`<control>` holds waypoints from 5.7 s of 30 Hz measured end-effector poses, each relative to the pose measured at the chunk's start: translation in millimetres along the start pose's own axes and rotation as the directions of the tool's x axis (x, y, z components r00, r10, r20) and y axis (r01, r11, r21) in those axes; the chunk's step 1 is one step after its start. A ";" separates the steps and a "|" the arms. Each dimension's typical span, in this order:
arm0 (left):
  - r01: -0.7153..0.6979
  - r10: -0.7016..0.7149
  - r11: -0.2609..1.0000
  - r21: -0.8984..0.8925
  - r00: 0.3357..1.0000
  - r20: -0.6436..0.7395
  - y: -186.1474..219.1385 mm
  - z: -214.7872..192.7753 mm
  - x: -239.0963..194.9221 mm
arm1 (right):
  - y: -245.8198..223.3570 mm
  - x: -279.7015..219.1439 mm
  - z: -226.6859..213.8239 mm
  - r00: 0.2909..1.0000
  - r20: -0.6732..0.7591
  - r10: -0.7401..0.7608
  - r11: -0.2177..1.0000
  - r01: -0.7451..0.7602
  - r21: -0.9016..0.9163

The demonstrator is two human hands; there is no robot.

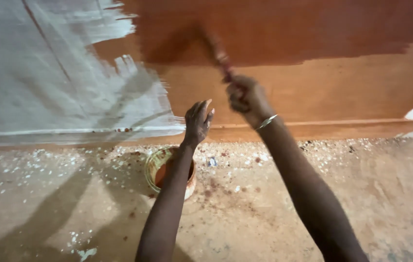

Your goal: The person paints a wall with brown paint using a brush. They repeatedly dip the brush into a paint bucket and apply paint in horizontal strokes, covering a white primed surface.

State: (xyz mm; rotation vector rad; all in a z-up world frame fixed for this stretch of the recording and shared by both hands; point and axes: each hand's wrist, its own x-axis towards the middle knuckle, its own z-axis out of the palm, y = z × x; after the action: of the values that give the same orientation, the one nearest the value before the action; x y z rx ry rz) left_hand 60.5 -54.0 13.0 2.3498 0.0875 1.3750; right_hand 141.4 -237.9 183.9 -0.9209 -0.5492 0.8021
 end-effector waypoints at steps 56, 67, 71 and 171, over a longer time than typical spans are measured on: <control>-0.069 0.070 0.997 -0.020 0.996 0.050 -17.2 49.9 -31.2 | -31.1 -39.2 -190.7 0.652 -0.717 -0.244 0.960 0.268 -0.083; -0.109 0.108 0.994 -0.008 0.971 0.213 27.6 107.5 -24.0 | 5.7 -51.9 -157.8 0.905 -0.408 -0.120 0.832 -0.132 -0.538; -0.108 0.103 0.994 0.012 0.969 0.223 32.1 115.8 -28.4 | -2.4 -60.4 -155.1 0.952 -0.307 0.005 0.798 -0.189 -0.572; -0.038 0.071 0.986 -0.165 0.978 0.196 88.5 104.0 14.1 | -119.1 -113.0 -266.0 0.505 -0.695 -0.512 0.859 0.325 -0.397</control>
State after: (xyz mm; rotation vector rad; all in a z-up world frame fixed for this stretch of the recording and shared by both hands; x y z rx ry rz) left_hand 142.3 -164.3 13.9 2.3545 -0.1427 1.1146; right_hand 308.4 -498.8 142.3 -1.1701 -0.0482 -0.1766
